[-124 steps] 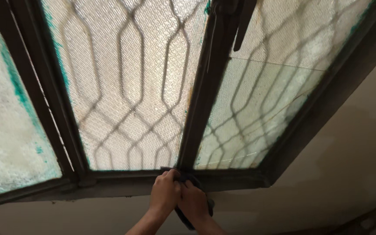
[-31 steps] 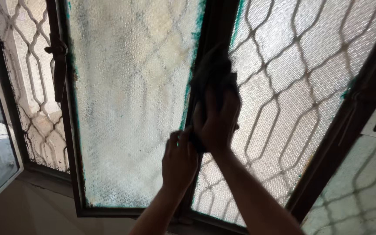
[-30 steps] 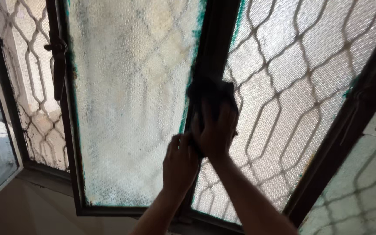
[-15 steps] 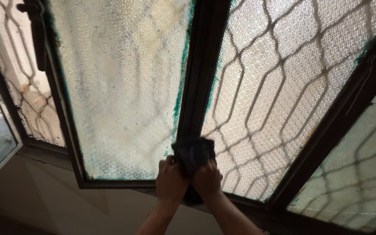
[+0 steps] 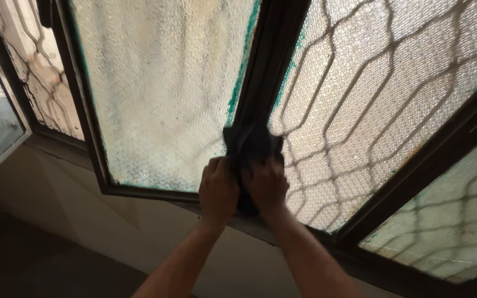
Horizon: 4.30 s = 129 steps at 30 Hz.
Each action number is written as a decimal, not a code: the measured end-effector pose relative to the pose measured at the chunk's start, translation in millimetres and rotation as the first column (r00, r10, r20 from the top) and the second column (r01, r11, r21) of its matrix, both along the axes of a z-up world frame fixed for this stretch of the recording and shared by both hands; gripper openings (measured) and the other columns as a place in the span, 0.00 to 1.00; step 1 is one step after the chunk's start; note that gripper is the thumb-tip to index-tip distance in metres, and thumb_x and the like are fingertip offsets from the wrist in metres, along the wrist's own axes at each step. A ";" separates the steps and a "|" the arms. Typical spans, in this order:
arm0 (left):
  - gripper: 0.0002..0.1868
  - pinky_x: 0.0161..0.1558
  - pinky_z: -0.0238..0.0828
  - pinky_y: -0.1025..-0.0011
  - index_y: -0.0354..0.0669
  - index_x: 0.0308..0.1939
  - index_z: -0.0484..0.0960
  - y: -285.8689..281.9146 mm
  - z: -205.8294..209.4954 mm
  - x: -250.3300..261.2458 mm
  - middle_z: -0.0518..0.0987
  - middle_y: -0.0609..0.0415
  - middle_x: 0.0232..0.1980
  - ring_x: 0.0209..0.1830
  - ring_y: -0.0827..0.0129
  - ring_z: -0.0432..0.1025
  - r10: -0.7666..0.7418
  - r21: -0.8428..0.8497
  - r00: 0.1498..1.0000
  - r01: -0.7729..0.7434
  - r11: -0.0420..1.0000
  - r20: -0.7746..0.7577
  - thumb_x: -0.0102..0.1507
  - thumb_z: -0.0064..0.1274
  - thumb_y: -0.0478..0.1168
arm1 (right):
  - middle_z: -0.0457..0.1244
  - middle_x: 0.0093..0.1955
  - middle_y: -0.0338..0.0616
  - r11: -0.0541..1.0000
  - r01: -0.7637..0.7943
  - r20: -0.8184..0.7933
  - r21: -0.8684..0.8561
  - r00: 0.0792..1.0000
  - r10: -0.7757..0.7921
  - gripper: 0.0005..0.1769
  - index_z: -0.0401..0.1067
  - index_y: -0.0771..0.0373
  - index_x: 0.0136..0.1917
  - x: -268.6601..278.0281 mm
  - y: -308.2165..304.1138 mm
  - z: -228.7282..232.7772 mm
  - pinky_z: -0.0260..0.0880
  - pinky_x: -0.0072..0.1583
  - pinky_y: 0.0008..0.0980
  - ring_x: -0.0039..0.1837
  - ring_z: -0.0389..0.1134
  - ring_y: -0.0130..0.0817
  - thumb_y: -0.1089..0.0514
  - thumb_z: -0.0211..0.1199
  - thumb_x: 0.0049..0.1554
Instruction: The person wipes a window frame and screen with a dark cloth. They move the cloth along the vertical and horizontal edges of the frame and across the screen mesh, cleaning multiple sections of the window.
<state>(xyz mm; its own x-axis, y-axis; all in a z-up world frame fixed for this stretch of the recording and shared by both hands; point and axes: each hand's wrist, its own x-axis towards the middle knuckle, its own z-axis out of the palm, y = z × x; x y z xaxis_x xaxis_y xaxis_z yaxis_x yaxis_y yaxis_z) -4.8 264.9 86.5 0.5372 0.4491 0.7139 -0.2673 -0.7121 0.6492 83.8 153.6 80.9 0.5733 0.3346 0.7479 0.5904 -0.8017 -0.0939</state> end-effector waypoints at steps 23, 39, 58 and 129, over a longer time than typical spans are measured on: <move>0.11 0.54 0.73 0.56 0.41 0.51 0.80 -27.9 -18.3 -2.4 0.78 0.44 0.54 0.54 0.48 0.75 -0.050 -0.201 0.996 0.033 0.979 -0.076 0.68 0.44 0.36 | 0.65 0.53 0.63 0.906 -0.407 -0.173 0.113 0.890 0.421 0.22 0.73 0.70 0.59 -44.1 -9.3 -10.8 0.76 0.48 0.48 0.51 0.71 0.60 0.62 0.65 0.51; 0.24 0.72 0.63 0.55 0.34 0.67 0.75 -0.3 321.8 15.4 0.73 0.41 0.72 0.75 0.46 0.65 -0.227 0.195 0.922 0.172 0.966 0.315 0.66 0.47 0.32 | 0.65 0.47 0.44 0.874 -0.259 0.385 0.411 0.918 0.091 0.13 0.77 0.58 0.53 -15.7 27.0 346.1 0.75 0.46 0.36 0.50 0.72 0.42 0.62 0.68 0.52; 0.24 0.69 0.69 0.58 0.35 0.69 0.73 21.6 601.1 77.3 0.73 0.42 0.71 0.72 0.50 0.67 -0.349 0.372 0.715 0.133 0.919 0.606 0.68 0.53 0.35 | 0.64 0.49 0.41 0.886 -0.206 0.601 0.415 0.794 -0.097 0.14 0.76 0.56 0.60 21.2 40.6 631.5 0.75 0.43 0.30 0.46 0.72 0.34 0.63 0.64 0.59; 0.30 0.78 0.57 0.45 0.36 0.58 0.82 63.7 566.4 97.7 0.73 0.41 0.69 0.74 0.48 0.66 -0.490 0.732 0.719 -0.039 0.680 0.493 0.62 0.59 0.57 | 0.66 0.40 0.50 0.988 0.151 0.690 0.022 0.714 -0.124 0.17 0.79 0.59 0.46 21.9 23.9 669.7 0.71 0.40 0.44 0.42 0.71 0.50 0.48 0.75 0.47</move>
<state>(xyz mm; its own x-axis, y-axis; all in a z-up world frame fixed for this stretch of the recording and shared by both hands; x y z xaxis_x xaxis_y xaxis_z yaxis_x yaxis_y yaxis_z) 92.9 328.6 652.9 -0.1268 -0.3472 0.9292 -0.6151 -0.7073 -0.3482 105.7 177.6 750.6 -0.0523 0.3252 0.9442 0.3647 -0.8740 0.3212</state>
